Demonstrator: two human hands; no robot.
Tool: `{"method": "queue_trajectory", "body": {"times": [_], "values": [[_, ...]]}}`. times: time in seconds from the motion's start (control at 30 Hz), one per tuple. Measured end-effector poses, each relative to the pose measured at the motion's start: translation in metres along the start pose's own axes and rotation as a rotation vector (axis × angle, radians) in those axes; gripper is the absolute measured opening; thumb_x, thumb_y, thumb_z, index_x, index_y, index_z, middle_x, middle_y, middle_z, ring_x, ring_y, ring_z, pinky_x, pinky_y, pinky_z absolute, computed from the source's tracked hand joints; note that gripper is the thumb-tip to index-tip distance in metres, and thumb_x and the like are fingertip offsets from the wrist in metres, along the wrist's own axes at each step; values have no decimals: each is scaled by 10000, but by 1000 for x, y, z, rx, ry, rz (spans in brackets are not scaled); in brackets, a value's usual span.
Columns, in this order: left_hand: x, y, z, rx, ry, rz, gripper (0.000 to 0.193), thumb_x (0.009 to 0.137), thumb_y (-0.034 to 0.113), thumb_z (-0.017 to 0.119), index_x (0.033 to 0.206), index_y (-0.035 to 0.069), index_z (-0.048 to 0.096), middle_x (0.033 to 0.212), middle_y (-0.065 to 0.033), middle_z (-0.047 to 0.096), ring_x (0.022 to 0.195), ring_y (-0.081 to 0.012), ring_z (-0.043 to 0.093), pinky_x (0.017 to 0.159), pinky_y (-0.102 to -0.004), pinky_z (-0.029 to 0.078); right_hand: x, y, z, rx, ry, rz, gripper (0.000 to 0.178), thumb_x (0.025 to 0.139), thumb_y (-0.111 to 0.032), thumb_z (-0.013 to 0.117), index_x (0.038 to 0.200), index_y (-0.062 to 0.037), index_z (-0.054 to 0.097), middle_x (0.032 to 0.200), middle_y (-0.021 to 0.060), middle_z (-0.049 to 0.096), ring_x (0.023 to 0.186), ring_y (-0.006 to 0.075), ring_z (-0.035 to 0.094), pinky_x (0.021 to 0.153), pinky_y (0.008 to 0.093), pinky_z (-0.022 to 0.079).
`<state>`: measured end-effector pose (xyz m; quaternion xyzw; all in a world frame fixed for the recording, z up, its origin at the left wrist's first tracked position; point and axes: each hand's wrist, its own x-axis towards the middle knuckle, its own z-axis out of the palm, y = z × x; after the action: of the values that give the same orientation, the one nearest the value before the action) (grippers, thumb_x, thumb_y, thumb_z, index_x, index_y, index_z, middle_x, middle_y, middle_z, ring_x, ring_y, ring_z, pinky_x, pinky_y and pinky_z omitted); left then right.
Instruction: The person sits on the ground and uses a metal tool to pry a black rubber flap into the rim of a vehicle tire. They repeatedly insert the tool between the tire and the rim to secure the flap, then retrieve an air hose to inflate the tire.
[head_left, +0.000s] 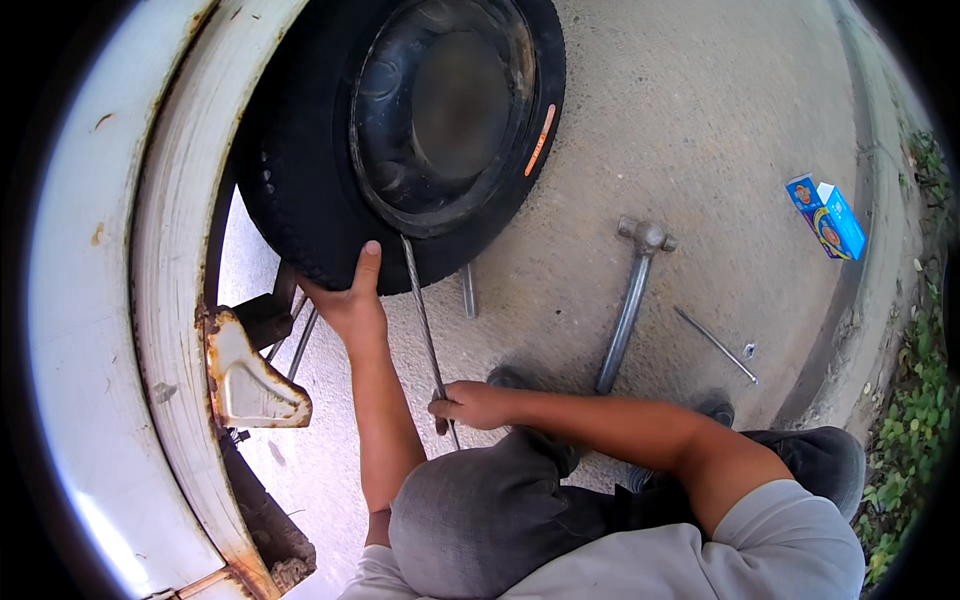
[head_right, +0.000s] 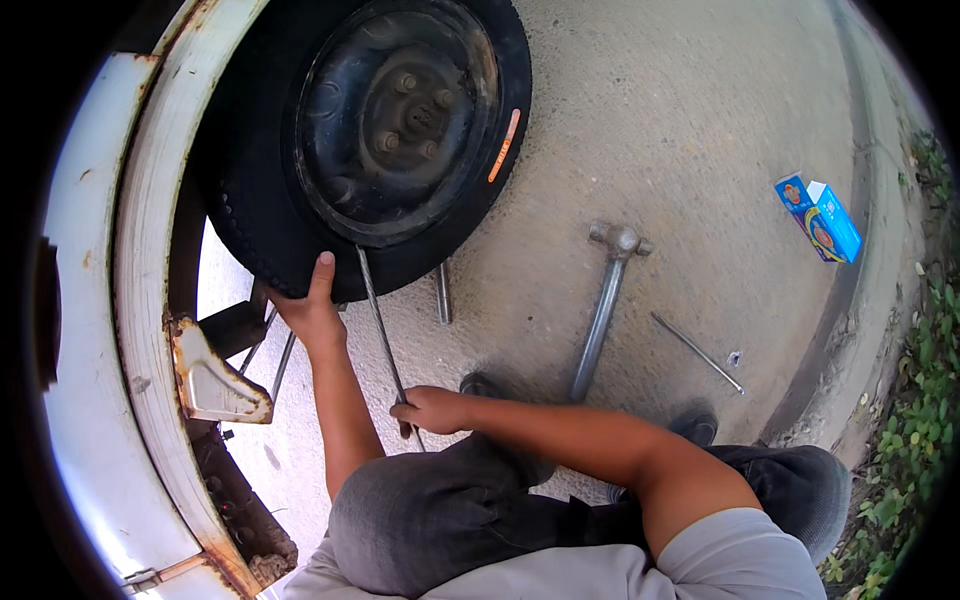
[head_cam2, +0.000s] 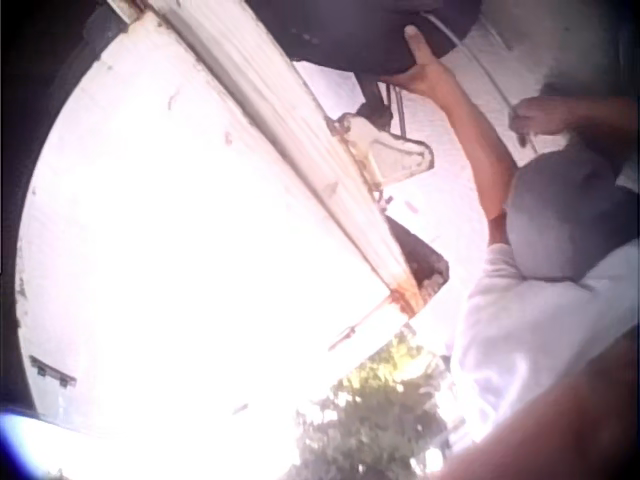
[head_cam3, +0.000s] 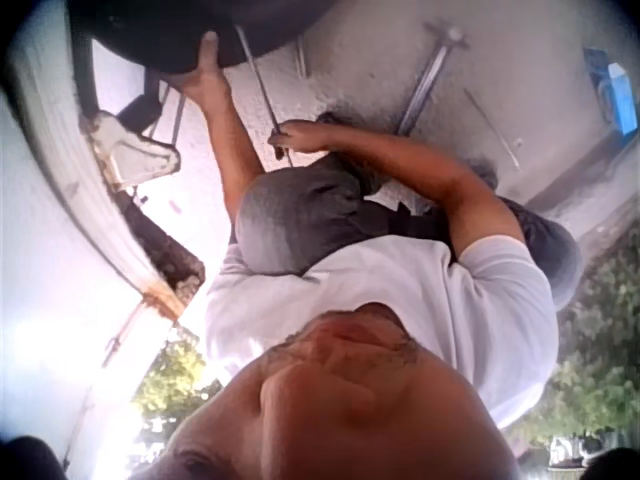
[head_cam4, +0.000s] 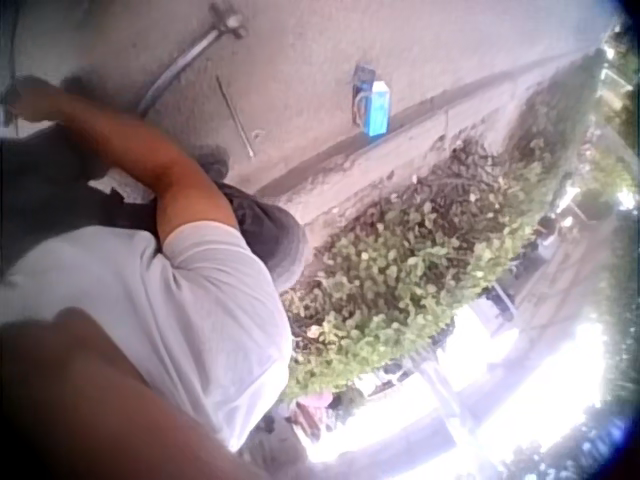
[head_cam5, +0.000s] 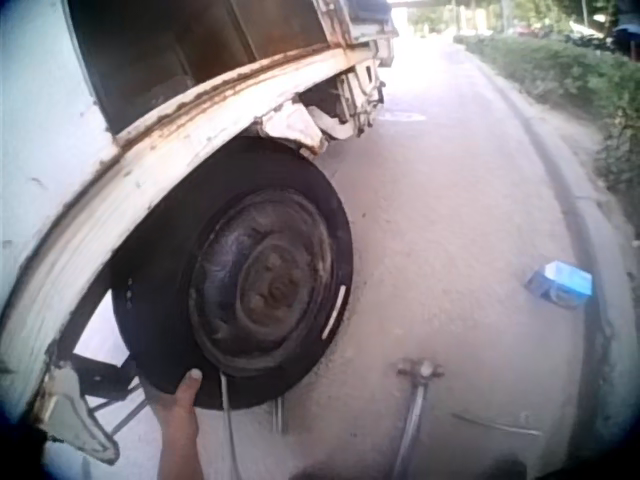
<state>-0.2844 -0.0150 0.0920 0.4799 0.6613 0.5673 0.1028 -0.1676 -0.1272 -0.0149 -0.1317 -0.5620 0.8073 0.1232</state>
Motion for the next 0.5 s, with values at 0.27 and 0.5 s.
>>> {"method": "queue_trajectory", "body": {"times": [0.27,0.5], "values": [[5,-6,2,-24,-10,3,887,670,204,836,1334,-77,319,1328,-203,416,1217,-273,409,1067,-332,259,-86,61,-166,-732,434,218,388,931,-343,463,981,33,548,918,246,588,876,389,578,776,446,443],[-5,8,2,36,29,-15,843,686,176,812,1338,-76,341,1339,-195,431,1222,-281,422,1075,-338,262,-156,-114,-288,-1286,745,420,544,856,-574,496,737,-62,635,661,161,604,688,360,601,614,445,464]]}}
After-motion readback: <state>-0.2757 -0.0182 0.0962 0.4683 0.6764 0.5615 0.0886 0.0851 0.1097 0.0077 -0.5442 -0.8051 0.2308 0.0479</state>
